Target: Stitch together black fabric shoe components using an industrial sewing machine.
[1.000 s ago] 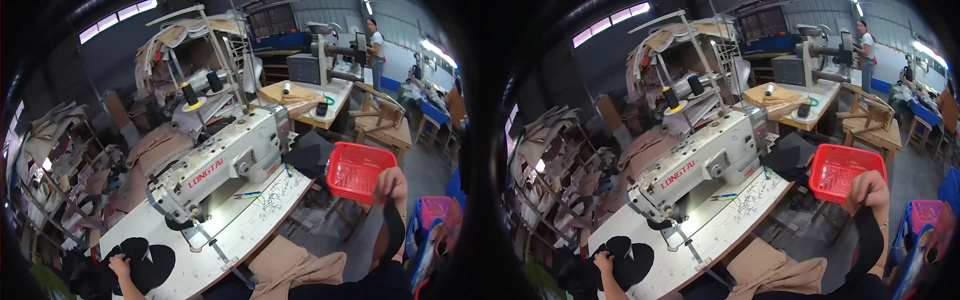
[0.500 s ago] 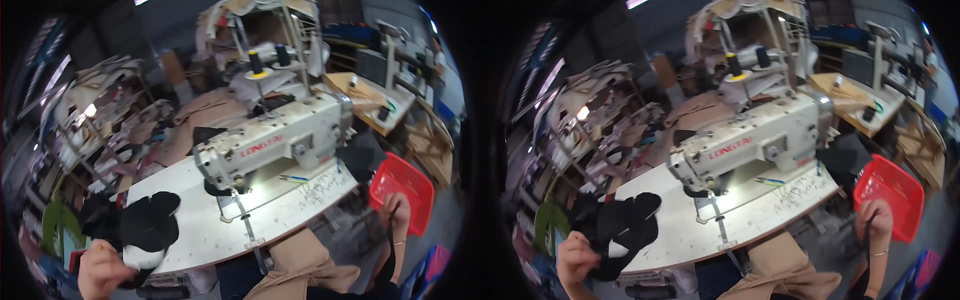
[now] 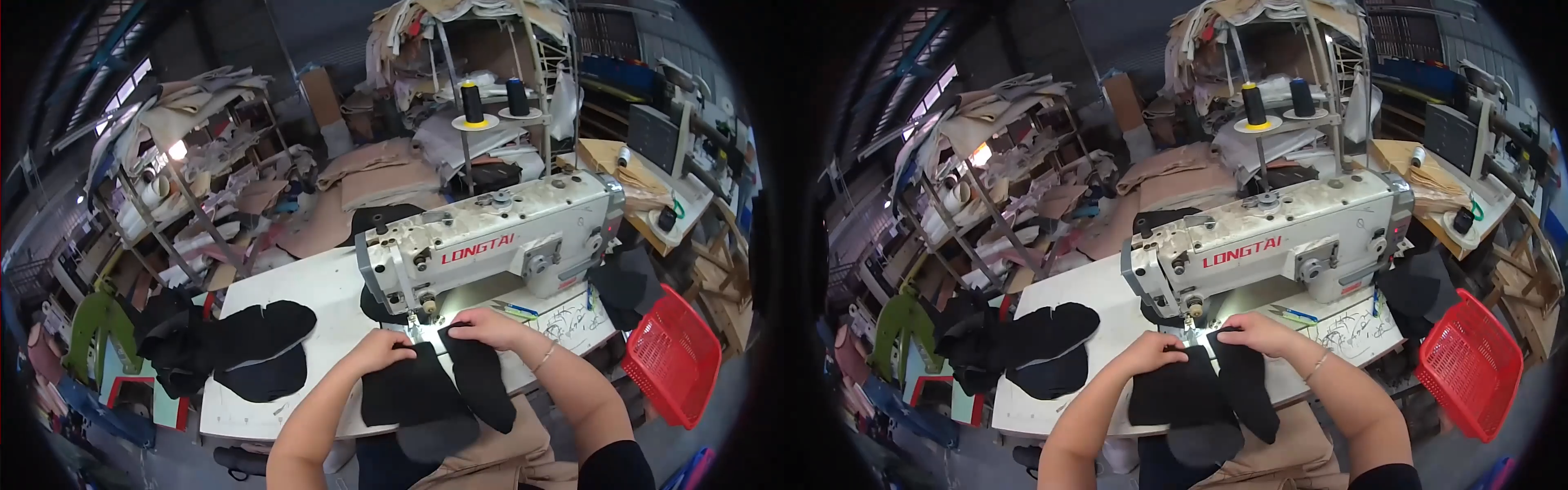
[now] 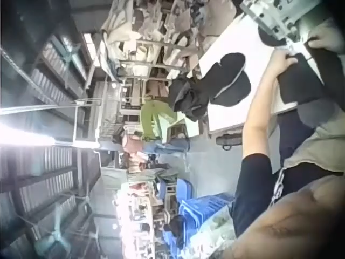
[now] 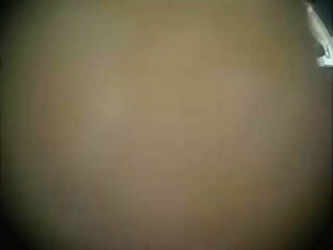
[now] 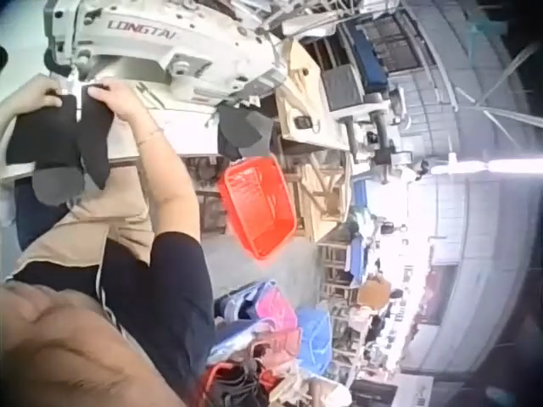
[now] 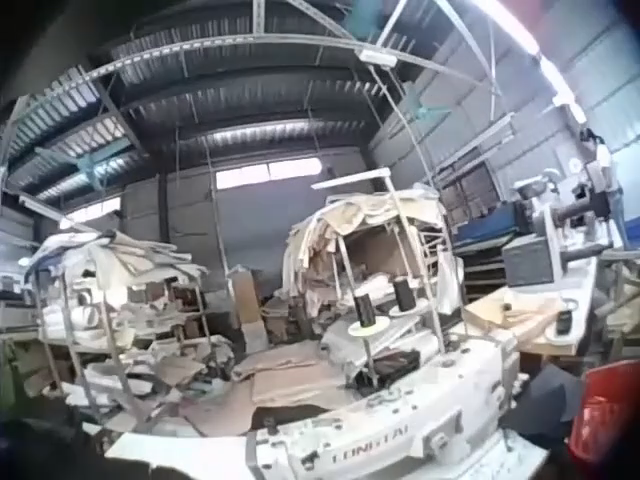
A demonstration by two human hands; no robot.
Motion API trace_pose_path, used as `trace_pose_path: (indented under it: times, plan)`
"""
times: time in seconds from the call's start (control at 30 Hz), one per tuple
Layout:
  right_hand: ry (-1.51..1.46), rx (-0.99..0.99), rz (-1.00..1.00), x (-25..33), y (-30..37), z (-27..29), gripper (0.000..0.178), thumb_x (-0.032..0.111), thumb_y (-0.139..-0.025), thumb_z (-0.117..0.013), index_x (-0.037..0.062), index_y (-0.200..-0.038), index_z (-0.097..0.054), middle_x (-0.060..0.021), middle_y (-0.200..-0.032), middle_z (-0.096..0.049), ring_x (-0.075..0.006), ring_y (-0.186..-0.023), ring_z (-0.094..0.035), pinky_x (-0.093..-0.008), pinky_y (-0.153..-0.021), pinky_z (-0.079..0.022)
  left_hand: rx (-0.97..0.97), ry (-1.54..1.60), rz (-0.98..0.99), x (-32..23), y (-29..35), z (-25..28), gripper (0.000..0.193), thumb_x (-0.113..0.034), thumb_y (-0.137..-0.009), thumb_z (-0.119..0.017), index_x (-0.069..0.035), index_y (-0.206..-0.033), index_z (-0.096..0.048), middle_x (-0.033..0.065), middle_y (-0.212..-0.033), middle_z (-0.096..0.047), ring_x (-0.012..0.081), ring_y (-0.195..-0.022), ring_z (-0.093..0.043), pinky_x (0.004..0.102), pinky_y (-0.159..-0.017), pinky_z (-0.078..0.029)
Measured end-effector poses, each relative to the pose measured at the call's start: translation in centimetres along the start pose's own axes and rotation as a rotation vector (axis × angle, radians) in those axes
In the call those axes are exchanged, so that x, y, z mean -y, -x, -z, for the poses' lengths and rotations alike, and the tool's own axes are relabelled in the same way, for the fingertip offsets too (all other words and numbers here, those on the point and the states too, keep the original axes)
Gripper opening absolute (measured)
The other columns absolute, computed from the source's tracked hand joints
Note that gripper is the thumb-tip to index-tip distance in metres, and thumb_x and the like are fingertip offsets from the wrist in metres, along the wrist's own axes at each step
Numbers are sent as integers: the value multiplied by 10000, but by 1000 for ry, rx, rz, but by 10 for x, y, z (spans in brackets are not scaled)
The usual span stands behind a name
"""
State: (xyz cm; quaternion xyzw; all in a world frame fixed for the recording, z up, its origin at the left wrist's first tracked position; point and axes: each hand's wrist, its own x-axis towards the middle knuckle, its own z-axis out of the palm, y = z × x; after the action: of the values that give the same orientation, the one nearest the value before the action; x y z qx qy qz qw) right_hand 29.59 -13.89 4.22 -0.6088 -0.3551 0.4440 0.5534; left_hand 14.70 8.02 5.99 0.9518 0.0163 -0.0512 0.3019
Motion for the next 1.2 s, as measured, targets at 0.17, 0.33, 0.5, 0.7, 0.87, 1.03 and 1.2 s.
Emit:
trace_pose_path:
  times: [0.17,0.33,0.5,0.7,0.87,1.03,1.2]
  plan:
    - [776,-78,150,0,-51,-6,368,335,-772,-695,30,-975,-658,-159,-915,-666,-262,-862,-637,-341,-767,-481,-142,-128,-35,36,-15,-3,215,-200,-768,-691,-72,-938,-658,112,-903,-666,286,-827,-631,359,-726,-488]
    - [998,-166,104,-18,-78,-11,507,464,-746,-667,-30,-857,-650,-220,-826,-643,-357,-801,-627,-413,-737,-488,-237,80,-91,48,-10,-10,253,-177,-778,-678,-150,-1029,-659,89,-873,-628,279,-839,-608,352,-743,-488]
    - [925,-243,146,-15,-63,-22,389,446,-770,-663,83,-904,-699,-205,-807,-640,-354,-773,-621,-410,-696,-487,-289,-79,-252,57,-5,-15,243,-103,-792,-640,-211,-1002,-694,66,-851,-576,267,-800,-578,359,-717,-481]
    - [869,-278,57,-32,-71,-16,377,448,-756,-689,98,-899,-698,-181,-773,-640,-350,-714,-621,-416,-654,-484,-388,-72,-290,61,-12,-17,256,-45,-767,-625,-194,-960,-704,61,-845,-565,267,-781,-570,367,-702,-471]
    - [848,-465,31,-43,-72,-23,269,241,-705,-776,39,-841,-663,-91,-790,-677,-204,-734,-650,-308,-700,-495,-447,-96,-293,60,-13,-22,259,-26,-749,-624,-191,-927,-712,54,-837,-566,252,-791,-565,364,-699,-455]
    - [851,-467,59,-28,-70,-30,287,257,-693,-784,42,-834,-657,-94,-772,-674,-213,-714,-650,-317,-685,-504,-470,-142,-292,59,-13,-22,261,-27,-741,-626,-196,-920,-711,36,-849,-561,236,-797,-551,356,-705,-434]
    - [852,-524,54,-25,-69,-39,290,236,-685,-791,36,-834,-644,-83,-755,-667,-192,-702,-647,-306,-667,-505,-471,-151,-281,63,-13,-23,270,-25,-740,-622,-206,-918,-712,27,-848,-552,228,-808,-544,360,-708,-413]
